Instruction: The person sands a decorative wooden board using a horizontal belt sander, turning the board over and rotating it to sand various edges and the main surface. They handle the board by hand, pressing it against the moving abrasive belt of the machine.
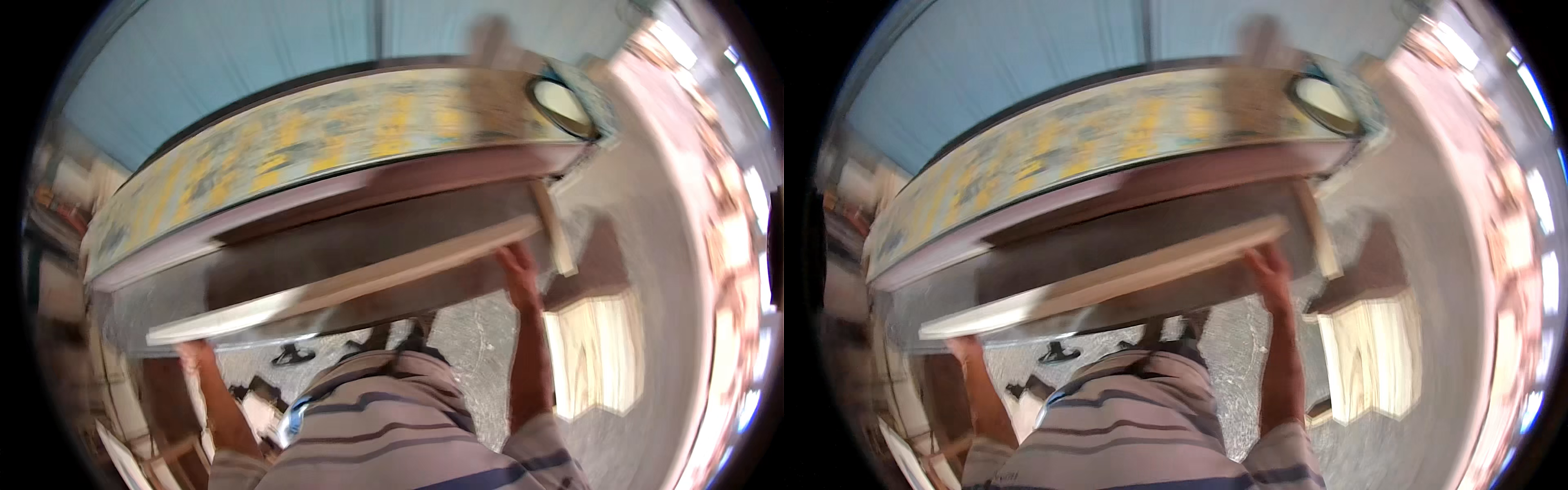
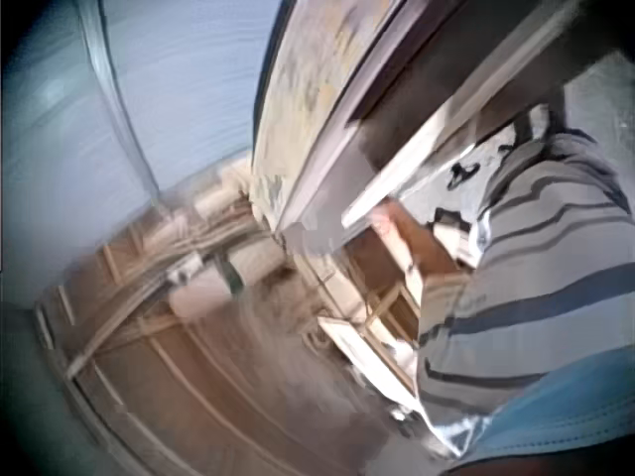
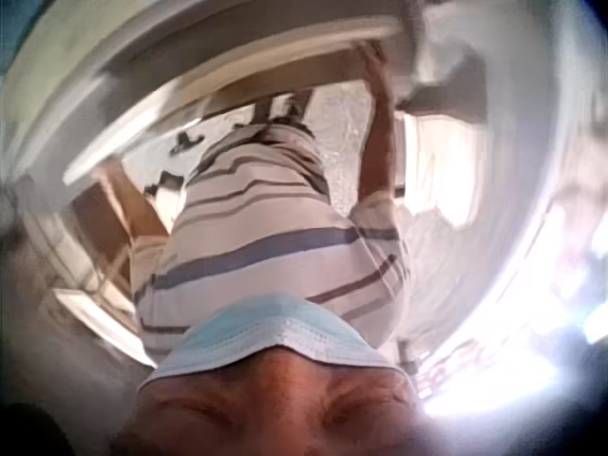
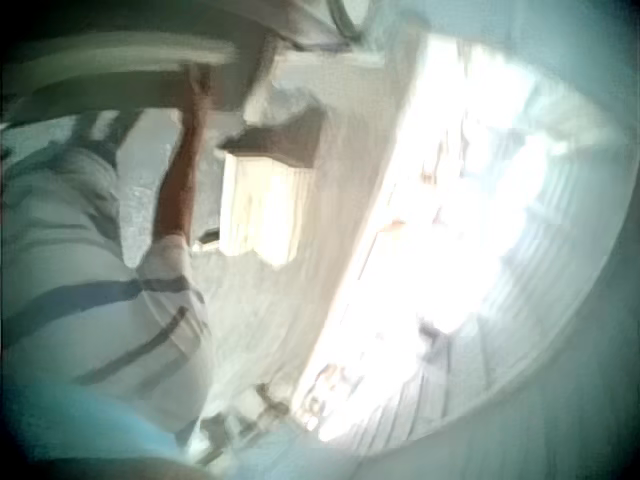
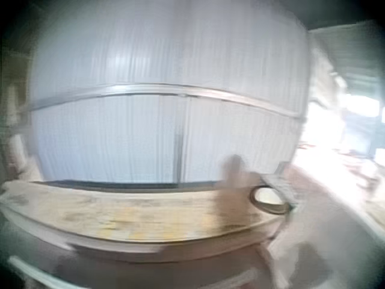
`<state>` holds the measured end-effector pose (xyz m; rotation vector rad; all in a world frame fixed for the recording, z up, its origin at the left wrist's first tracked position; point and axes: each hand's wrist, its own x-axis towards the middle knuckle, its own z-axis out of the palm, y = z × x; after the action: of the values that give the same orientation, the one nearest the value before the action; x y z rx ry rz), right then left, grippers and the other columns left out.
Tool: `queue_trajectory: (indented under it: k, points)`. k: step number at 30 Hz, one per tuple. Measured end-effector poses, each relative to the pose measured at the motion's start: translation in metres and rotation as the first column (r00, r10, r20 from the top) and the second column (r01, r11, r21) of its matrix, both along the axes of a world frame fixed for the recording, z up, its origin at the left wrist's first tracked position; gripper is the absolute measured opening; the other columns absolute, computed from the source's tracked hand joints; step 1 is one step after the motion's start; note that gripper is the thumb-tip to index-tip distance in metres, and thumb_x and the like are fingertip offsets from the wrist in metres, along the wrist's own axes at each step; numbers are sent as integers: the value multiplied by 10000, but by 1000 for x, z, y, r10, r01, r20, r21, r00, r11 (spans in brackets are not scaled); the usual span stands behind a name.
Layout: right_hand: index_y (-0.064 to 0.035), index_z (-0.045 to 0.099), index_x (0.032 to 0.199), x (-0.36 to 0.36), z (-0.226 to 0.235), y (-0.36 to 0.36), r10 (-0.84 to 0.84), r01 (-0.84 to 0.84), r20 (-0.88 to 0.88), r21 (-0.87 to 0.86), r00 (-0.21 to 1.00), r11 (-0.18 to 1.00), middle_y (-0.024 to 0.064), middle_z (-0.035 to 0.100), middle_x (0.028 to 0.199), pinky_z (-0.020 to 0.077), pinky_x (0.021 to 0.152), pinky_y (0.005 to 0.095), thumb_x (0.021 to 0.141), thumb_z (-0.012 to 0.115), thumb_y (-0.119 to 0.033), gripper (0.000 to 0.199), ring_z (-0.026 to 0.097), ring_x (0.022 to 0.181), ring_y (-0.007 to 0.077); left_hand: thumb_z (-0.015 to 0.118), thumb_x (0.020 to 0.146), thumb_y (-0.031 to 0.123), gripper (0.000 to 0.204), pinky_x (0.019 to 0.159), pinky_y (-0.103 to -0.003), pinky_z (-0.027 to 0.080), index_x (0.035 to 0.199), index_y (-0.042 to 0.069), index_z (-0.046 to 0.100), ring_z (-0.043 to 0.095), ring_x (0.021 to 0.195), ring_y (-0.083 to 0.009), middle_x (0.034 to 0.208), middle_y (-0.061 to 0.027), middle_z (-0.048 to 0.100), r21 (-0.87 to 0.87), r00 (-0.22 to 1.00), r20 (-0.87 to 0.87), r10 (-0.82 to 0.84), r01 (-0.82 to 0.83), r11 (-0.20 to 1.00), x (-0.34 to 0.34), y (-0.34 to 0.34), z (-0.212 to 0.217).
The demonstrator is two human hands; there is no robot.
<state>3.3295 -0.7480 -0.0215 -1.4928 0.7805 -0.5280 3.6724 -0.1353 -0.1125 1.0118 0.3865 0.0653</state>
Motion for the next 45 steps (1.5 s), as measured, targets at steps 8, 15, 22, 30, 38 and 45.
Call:
queue_trajectory:
  k: [8, 15, 22, 30, 38, 45]
  points:
    - [-34, 448, 1270, -32, 11, -5, -33, 32, 239, 9, 971, 999, 54, 502, 1180, 310, 1012, 318, 923, 522, -222, 402, 452, 1120, 152, 410, 932, 472, 542, 884, -295, 424, 1226, 21, 474, 537, 1003, -173, 1145, -66, 548, 163, 982, 90, 164, -177, 971, -16, -89, 60]
    - [-57, 329, 1372, -34, -8, -15, 17, -18, 185, 8, 983, 1000, 89, 388, 1337, 296, 1045, 393, 919, 528, -298, 550, 381, 1226, 210, 352, 932, 521, 620, 941, -297, 349, 1290, 19, 423, 472, 1111, -155, 1238, -51, 502, 193, 986, 124, 109, -132, 972, -46, -68, 80]
    - [-49, 325, 1366, -46, 0, -16, -77, 81, 214, -10, 974, 997, 111, 401, 1310, 369, 1007, 393, 928, 492, -173, 484, 417, 1188, 246, 346, 932, 528, 591, 957, -344, 299, 1356, 118, 371, 420, 1161, -162, 1301, -28, 458, 182, 981, 191, -23, -12, 983, -41, -102, 111]
    - [-17, 482, 1239, -16, 18, -6, 52, -43, 100, -99, 994, 994, 65, 509, 1233, 331, 971, 306, 889, 566, -203, 405, 429, 1145, 153, 512, 867, 459, 579, 1037, -422, 253, 1305, 98, 392, 322, 1284, -239, 1373, -80, 363, 434, 999, 48, -26, 3, 901, -46, -73, 132]
    - [-6, 467, 1229, -18, 34, 6, 23, -21, 122, -14, 992, 1000, 79, 539, 1176, 352, 950, 313, 859, 597, -302, 491, 470, 1110, 178, 526, 855, 512, 680, 1006, -392, 304, 1342, 63, 371, 404, 1201, -227, 1322, -91, 415, 443, 998, -38, 43, -22, 896, -21, -55, 132]
    - [0, 442, 1256, -18, 48, 13, -7, 13, 228, -28, 974, 1000, 83, 518, 1188, 355, 943, 311, 865, 593, -334, 537, 464, 1106, 180, 506, 862, 523, 667, 983, -391, 343, 1311, 44, 393, 417, 1192, -232, 1291, -112, 434, 448, 996, -39, 86, -59, 892, -29, -68, 146]
